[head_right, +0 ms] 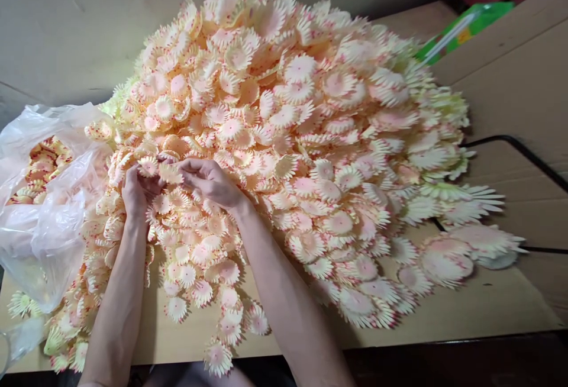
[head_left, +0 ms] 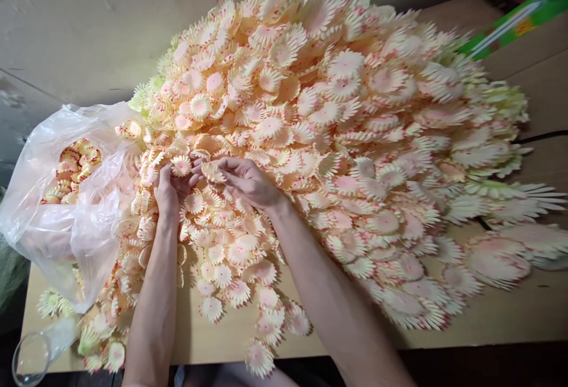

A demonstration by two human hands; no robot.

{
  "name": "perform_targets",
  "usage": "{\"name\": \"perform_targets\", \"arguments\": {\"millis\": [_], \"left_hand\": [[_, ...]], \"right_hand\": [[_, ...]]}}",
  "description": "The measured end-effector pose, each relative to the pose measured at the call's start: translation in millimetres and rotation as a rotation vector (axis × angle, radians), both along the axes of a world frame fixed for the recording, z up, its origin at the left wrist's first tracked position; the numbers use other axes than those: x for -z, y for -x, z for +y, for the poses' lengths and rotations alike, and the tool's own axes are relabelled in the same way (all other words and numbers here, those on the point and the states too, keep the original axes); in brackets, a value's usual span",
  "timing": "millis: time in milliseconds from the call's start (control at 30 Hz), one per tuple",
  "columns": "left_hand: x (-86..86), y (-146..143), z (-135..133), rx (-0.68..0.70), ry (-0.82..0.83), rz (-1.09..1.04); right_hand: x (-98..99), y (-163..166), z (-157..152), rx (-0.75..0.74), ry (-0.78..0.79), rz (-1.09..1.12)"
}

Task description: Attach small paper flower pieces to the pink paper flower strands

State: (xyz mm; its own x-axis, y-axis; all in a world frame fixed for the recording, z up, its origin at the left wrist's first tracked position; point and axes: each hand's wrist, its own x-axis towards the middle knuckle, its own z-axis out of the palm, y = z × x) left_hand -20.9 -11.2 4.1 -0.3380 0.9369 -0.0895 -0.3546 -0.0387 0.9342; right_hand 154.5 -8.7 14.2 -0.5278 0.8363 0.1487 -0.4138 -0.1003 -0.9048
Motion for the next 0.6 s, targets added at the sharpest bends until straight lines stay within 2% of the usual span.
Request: {"name": "perform_targets", "arguments": {"millis": [100, 200, 267, 400, 600], "left_hand": [[-3.1, -0.8, -3.2, 0.070, -0.026, 0.014], [-7.9, -1.7, -8.7, 0.090, -0.073, 0.075], [-10.4, -2.3, -11.8, 0.090, -0.101, 0.201], [-10.7, -3.5, -13.1, 0.084, -0.184, 0.444], [-3.8, -4.3, -11.5, 0.114, -0.162, 0.453]], "right_hand": [[8.5, 4.3, 2.1, 0.162, 0.084, 0.015], [10.8, 7.9, 1.5, 0.283, 0.030, -0.057], [9.6, 9.2, 0.4, 0.324, -0.036, -0.122], [6.3, 9.7, -1.0, 0.344, -0.107, -0.159], [2.3, 7.6, -0.9, 0.290, 0.003, -0.142]]}}
